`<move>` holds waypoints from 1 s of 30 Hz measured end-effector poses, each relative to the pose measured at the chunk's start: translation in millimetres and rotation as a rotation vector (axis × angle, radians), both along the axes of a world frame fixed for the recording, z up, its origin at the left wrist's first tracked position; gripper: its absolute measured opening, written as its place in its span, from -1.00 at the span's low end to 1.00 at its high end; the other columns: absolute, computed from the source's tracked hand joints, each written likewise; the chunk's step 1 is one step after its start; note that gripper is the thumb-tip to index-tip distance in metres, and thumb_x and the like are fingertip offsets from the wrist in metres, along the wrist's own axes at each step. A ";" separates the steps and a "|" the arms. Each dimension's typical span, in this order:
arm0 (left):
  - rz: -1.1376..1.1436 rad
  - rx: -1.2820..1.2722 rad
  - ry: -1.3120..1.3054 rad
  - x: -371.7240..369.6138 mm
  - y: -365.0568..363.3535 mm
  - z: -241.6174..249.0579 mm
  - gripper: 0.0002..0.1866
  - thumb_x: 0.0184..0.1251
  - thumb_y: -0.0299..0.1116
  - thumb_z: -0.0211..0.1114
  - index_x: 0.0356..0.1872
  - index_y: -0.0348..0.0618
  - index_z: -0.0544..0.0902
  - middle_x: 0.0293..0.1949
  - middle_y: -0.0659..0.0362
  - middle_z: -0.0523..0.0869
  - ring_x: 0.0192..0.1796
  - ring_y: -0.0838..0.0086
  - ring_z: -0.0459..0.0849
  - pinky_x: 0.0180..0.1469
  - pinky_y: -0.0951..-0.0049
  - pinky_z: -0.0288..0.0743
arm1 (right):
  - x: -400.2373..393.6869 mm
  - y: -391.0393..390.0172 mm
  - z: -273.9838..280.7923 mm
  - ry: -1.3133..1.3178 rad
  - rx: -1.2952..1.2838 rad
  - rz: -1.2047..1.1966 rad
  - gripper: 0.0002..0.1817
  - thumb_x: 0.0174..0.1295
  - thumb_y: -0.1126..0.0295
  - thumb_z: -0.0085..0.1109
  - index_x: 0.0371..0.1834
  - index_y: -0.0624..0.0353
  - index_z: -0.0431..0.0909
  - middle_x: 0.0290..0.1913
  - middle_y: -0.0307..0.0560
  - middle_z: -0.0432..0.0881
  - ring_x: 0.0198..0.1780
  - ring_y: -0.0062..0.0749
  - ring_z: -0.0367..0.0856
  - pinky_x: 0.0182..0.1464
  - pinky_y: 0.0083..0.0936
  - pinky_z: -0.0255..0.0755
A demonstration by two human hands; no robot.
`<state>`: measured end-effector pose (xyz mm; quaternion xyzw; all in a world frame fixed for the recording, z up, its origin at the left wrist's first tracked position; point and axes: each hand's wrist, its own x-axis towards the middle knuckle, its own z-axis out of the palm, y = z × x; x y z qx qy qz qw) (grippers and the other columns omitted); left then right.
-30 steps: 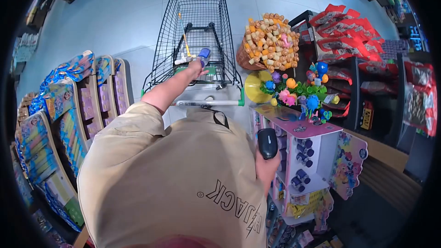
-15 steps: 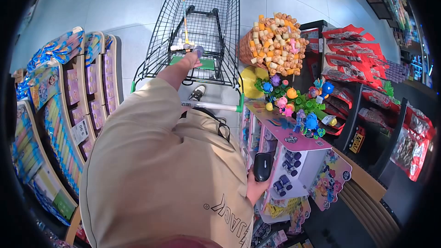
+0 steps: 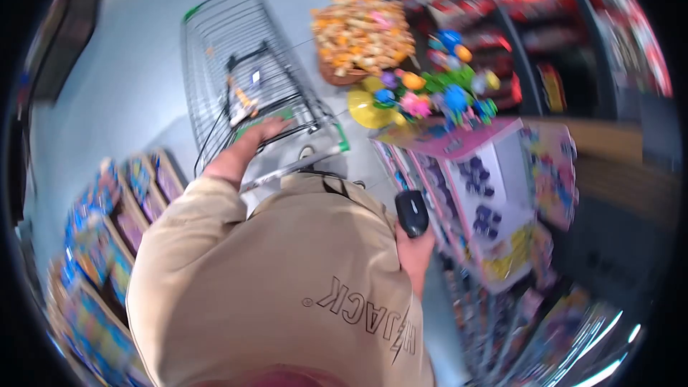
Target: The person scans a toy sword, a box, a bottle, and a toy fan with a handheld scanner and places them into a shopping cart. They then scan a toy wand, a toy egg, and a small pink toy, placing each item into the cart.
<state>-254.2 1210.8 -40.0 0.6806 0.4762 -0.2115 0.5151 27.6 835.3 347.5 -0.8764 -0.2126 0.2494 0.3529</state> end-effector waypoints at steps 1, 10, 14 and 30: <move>-0.005 -0.018 0.009 -0.4 -3.0 -7.1 -0.09 0.72 0.36 -0.05 0.69 -0.27 0.43 0.73 -0.24 0.36 0.78 -0.10 0.28 0.80 0.00 0.12 | -4.6 3.6 16.6 -0.013 -0.010 0.021 -0.55 0.29 0.36 0.60 0.19 0.34 0.75 -0.05 0.02 0.89 -0.02 -0.41 0.81 0.13 -0.36 0.66; 0.010 -0.341 -0.110 -29.4 -10.8 -106.6 -0.15 0.85 0.34 -0.21 0.60 -0.22 0.60 0.39 0.04 0.80 0.37 0.16 0.73 0.51 0.19 0.51 | 1.1 -111.1 11.5 0.101 0.165 -0.208 -0.50 0.30 0.42 0.53 0.29 0.33 0.69 -0.03 0.05 0.88 0.02 -0.42 0.81 0.16 -0.37 0.64; 0.250 -0.227 0.113 -26.6 -41.4 -63.7 -0.26 0.79 0.32 -0.05 0.25 -0.17 0.80 0.10 0.05 0.85 0.14 0.17 0.73 0.26 0.09 0.58 | -1.0 -182.7 4.7 0.098 0.182 -0.288 -0.52 0.30 0.44 0.51 0.28 0.31 0.69 -0.05 0.07 0.89 0.00 -0.39 0.82 0.14 -0.35 0.65; 0.049 0.536 -0.002 54.1 -241.3 44.2 0.06 0.63 0.53 0.04 0.49 -0.50 0.57 0.40 -0.43 0.67 0.54 -0.23 0.59 0.60 0.01 0.38 | -42.4 -518.4 -21.3 -0.033 0.278 -0.809 -0.62 0.33 0.34 0.57 0.13 0.28 0.76 -0.15 0.09 0.90 -0.12 -0.27 0.89 0.03 -0.33 0.69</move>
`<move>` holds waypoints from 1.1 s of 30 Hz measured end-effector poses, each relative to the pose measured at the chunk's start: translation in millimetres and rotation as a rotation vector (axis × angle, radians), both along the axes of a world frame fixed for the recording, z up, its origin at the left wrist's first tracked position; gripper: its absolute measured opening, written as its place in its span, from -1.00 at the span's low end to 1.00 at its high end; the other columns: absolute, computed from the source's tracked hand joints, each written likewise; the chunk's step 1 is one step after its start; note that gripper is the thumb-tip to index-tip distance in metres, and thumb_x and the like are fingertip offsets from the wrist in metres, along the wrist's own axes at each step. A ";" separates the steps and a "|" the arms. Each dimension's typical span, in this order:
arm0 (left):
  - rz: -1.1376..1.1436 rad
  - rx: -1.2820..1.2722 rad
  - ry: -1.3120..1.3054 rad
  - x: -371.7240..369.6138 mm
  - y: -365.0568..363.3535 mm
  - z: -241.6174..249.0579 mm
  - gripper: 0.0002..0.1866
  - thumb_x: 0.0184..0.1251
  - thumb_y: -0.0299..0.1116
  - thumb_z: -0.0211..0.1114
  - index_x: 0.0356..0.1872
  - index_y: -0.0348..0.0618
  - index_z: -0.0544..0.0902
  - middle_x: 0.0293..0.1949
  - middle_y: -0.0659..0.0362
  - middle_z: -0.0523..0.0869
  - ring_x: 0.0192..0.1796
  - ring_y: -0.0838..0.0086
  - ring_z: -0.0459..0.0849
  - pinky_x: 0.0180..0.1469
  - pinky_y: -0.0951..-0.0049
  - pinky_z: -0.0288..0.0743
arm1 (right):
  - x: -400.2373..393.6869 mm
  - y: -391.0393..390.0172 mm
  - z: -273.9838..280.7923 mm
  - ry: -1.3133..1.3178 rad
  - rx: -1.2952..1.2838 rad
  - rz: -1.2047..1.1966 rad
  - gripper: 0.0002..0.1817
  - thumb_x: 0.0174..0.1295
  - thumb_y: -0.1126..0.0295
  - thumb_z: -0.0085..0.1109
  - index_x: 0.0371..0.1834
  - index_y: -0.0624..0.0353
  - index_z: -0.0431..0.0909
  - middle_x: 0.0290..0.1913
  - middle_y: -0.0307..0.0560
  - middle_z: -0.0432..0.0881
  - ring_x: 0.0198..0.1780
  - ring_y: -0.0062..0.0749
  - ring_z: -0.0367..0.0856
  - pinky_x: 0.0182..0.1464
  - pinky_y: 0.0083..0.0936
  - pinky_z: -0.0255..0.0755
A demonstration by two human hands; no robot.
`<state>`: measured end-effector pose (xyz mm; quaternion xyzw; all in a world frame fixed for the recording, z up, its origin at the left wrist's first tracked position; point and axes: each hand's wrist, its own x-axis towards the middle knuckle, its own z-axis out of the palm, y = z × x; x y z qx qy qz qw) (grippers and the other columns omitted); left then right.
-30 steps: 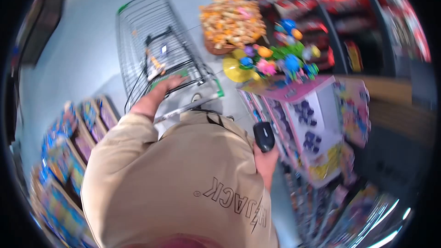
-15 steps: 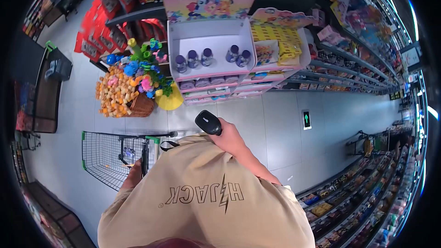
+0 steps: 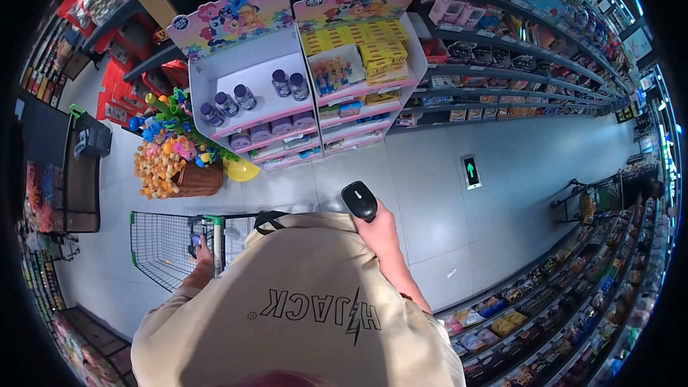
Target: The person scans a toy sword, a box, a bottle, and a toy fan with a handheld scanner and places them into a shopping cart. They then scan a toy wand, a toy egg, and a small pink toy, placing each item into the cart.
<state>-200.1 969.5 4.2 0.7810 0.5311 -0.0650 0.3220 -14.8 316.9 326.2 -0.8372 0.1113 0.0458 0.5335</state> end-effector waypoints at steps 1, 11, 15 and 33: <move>-0.052 0.025 -0.084 1.6 -19.3 12.9 0.09 0.58 0.56 0.09 0.46 -0.51 0.59 0.38 -0.42 0.69 0.52 -0.24 0.59 0.58 -0.02 0.39 | -4.4 -10.8 5.3 -0.010 0.015 -0.026 -0.62 0.35 0.32 0.57 0.14 0.29 0.76 -0.14 0.08 0.91 -0.10 -0.31 0.88 0.04 -0.34 0.69; -0.358 0.270 0.114 24.0 -157.6 32.9 0.33 0.39 0.64 0.23 0.83 -0.21 -0.02 0.74 -0.30 0.14 0.79 -0.20 0.12 0.64 -0.67 -0.06 | -12.6 -78.2 -5.5 0.087 0.009 -0.177 -0.64 0.36 0.31 0.54 0.11 0.30 0.76 -0.16 0.12 0.90 -0.08 -0.29 0.88 0.05 -0.34 0.68; -0.322 0.201 0.306 54.4 -223.4 74.9 0.31 0.40 0.62 0.24 0.82 -0.20 0.01 0.71 -0.26 0.22 0.77 -0.20 0.16 0.59 -0.66 0.12 | 5.0 -102.9 -16.1 0.117 -0.004 -0.209 -0.66 0.33 0.33 0.56 0.07 0.29 0.78 -0.20 0.00 0.88 -0.14 -0.38 0.82 0.02 -0.35 0.66; -0.336 0.681 0.070 131.8 -405.9 -21.5 0.20 0.29 0.45 0.52 0.68 -0.30 0.31 0.13 -0.20 0.61 0.23 -0.17 0.66 0.21 -0.20 0.57 | 224.9 -262.3 3.5 0.075 -0.041 -0.097 -0.55 0.31 0.30 0.61 0.19 0.28 0.77 -0.07 0.12 0.91 -0.02 -0.31 0.88 0.07 -0.28 0.69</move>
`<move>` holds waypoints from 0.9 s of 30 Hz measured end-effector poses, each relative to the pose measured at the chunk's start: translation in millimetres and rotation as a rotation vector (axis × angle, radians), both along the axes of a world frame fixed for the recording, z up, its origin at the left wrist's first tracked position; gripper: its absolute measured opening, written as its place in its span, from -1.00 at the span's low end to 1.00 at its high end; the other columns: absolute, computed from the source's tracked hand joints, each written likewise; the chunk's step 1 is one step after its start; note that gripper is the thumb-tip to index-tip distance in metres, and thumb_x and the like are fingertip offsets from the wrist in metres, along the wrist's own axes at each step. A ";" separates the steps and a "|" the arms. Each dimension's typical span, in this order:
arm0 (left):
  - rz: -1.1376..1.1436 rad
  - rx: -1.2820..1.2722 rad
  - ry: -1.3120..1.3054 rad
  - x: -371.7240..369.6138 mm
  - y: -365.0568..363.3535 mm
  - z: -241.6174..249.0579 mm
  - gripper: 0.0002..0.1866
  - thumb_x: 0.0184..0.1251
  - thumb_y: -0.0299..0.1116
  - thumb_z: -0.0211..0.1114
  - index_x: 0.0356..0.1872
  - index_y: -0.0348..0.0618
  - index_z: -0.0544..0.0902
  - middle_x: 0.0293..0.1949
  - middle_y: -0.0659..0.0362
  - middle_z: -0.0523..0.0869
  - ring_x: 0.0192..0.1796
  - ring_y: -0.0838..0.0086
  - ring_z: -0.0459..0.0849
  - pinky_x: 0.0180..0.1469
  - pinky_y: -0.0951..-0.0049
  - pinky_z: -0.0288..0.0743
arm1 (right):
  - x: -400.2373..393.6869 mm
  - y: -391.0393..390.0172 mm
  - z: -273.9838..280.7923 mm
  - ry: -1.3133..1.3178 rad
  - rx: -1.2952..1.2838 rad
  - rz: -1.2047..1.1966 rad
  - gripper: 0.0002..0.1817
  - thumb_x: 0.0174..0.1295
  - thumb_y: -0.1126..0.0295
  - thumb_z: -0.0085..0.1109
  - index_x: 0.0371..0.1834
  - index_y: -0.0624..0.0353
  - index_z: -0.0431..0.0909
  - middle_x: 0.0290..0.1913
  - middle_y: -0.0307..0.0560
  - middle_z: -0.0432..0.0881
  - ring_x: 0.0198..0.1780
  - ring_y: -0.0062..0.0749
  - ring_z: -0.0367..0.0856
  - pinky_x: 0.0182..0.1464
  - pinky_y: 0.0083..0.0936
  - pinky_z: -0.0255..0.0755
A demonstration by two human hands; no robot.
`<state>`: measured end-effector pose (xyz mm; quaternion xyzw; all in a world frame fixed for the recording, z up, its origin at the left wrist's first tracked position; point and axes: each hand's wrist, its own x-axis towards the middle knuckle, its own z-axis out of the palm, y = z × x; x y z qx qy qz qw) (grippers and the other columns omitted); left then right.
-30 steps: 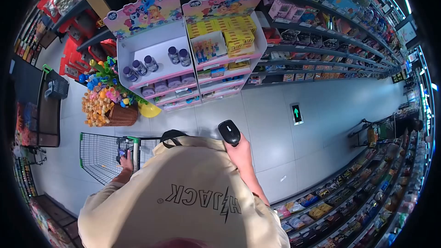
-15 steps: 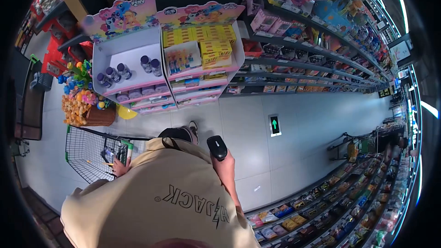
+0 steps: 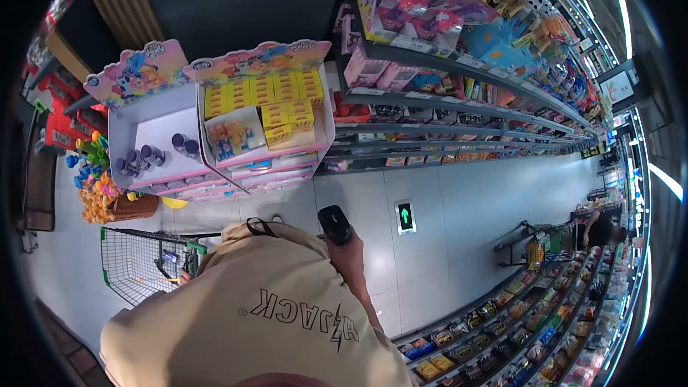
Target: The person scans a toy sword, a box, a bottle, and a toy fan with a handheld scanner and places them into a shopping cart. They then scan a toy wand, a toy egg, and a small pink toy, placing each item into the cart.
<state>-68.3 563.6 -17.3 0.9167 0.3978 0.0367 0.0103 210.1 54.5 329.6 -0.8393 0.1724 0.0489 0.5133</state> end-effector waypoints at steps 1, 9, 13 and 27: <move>0.057 -0.002 0.062 8.4 -13.4 2.7 0.21 0.29 0.47 0.50 0.68 -0.28 0.32 0.15 -0.18 0.61 0.26 -0.15 0.66 0.23 -0.20 0.57 | 8.5 -6.3 -4.0 0.018 0.031 0.018 -0.54 0.31 0.29 0.62 0.19 0.29 0.77 -0.06 0.13 0.91 0.00 -0.31 0.88 0.08 -0.28 0.69; 0.268 -0.384 0.261 79.8 -121.3 91.7 0.25 0.44 0.57 0.25 0.77 -0.34 0.16 0.61 -0.35 0.36 0.66 -0.36 0.33 0.56 -0.49 0.24 | 102.0 -94.6 -20.3 -0.028 0.051 0.271 -0.48 0.26 0.26 0.60 0.21 0.34 0.75 -0.07 0.22 0.91 0.07 -0.14 0.93 0.08 -0.22 0.71; 0.167 -0.424 0.230 96.8 -160.6 107.3 0.19 0.56 0.48 0.19 0.77 -0.43 0.12 0.70 -0.42 0.26 0.74 -0.31 0.23 0.68 -0.45 0.08 | 145.3 -154.1 -53.4 -0.142 0.089 0.450 -0.52 0.28 0.30 0.59 0.16 0.37 0.73 -0.07 0.33 0.89 0.10 0.04 0.94 0.02 -0.16 0.74; -0.594 -0.064 -0.515 494.9 -315.3 230.9 -0.26 0.29 -0.50 0.48 0.53 -0.23 0.48 0.44 -0.11 0.60 0.51 -0.06 0.53 0.50 -0.08 0.44 | 215.4 -234.0 -40.7 -0.087 0.035 0.622 -0.56 0.34 0.26 0.58 0.18 0.27 0.77 -0.01 0.23 0.90 0.11 0.03 0.92 0.11 -0.19 0.71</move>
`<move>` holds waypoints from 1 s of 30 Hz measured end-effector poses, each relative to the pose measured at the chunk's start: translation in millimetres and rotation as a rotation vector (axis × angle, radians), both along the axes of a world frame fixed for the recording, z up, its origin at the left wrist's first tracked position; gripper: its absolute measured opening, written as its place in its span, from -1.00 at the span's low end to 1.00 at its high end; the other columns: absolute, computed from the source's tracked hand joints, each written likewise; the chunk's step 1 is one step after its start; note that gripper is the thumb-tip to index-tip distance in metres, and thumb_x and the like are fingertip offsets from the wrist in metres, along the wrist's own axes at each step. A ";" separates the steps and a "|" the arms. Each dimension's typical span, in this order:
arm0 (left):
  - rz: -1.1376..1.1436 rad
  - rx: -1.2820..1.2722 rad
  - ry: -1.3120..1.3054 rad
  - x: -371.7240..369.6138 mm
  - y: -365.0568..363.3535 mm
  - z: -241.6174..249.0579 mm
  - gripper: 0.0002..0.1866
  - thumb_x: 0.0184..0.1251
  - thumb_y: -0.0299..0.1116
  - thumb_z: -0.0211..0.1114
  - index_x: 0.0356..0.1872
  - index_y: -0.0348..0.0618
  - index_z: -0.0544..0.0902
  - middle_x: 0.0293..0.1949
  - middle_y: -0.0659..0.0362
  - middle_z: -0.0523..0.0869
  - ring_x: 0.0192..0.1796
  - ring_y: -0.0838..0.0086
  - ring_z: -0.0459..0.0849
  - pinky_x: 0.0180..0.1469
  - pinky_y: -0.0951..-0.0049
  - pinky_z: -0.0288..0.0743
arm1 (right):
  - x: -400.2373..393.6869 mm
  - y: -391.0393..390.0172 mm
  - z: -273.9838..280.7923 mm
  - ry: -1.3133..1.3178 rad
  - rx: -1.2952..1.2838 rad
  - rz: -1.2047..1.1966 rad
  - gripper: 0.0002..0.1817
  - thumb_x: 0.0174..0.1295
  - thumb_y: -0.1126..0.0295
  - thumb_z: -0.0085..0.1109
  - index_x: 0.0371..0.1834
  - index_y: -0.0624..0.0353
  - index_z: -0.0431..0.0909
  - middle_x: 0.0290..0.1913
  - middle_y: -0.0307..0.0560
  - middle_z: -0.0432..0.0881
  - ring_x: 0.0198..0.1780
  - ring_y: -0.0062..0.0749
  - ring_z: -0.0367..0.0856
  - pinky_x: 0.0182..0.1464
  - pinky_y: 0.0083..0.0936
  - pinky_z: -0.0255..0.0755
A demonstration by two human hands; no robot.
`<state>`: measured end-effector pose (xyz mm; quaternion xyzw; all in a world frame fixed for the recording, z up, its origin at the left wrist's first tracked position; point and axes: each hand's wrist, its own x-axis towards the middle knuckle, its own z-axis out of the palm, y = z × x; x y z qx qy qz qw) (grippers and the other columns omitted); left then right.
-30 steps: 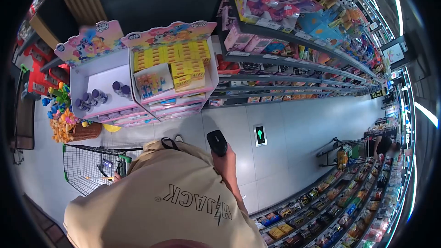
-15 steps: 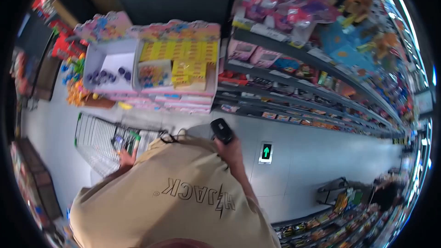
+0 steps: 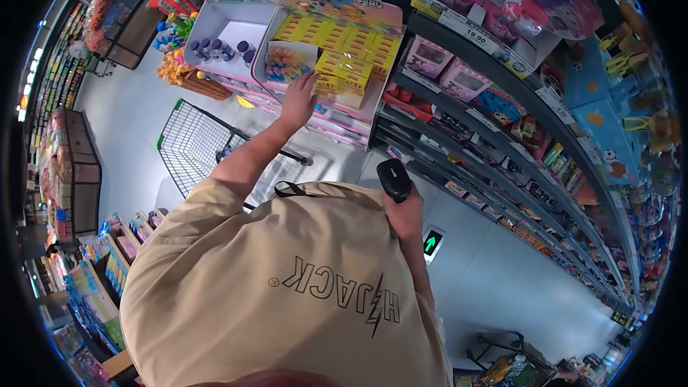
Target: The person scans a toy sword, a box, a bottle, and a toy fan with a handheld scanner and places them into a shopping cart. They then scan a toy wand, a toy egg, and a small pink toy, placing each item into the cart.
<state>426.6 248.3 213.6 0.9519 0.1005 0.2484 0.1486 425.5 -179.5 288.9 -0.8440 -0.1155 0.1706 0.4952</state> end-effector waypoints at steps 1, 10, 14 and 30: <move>0.027 0.046 0.044 10.0 -0.3 -8.8 -0.27 0.28 -0.48 0.48 0.52 -0.21 0.49 0.43 -0.08 0.61 0.51 -0.04 0.53 0.49 -0.06 0.45 | 0.3 -0.3 4.0 -0.013 -0.005 -0.001 -0.56 0.35 0.25 0.57 0.18 0.28 0.76 -0.01 0.23 0.90 0.11 0.03 0.93 0.10 -0.20 0.71; 0.015 0.094 0.030 3.9 17.8 -21.1 -0.55 0.25 -0.48 0.53 0.19 0.00 0.76 0.08 0.04 0.65 0.19 0.02 0.65 0.22 -0.04 0.55 | 12.6 -14.6 8.4 -0.031 0.019 0.053 -0.51 0.33 0.21 0.57 0.23 0.27 0.75 0.02 0.29 0.89 0.13 0.15 0.91 0.11 -0.16 0.72; -0.065 -0.029 -0.160 -46.5 -1.0 29.8 -0.57 0.23 -0.52 0.54 0.15 -0.02 0.78 0.09 0.05 0.74 0.13 0.01 0.74 0.13 0.06 0.65 | 23.1 -1.7 8.2 -0.058 -0.059 0.100 -0.49 0.31 0.21 0.59 0.22 0.27 0.75 0.01 0.29 0.88 0.13 0.20 0.89 0.11 -0.15 0.71; 0.011 0.051 -0.307 -239.6 -57.9 47.8 -0.64 0.19 -0.47 0.55 0.05 -0.03 0.86 0.08 0.17 0.85 0.11 0.14 0.86 0.07 0.20 0.83 | 4.9 145.7 48.8 0.040 0.116 0.813 -0.66 0.39 0.42 0.55 0.18 0.24 0.77 -0.02 0.02 0.90 0.00 -0.40 0.85 0.10 -0.36 0.67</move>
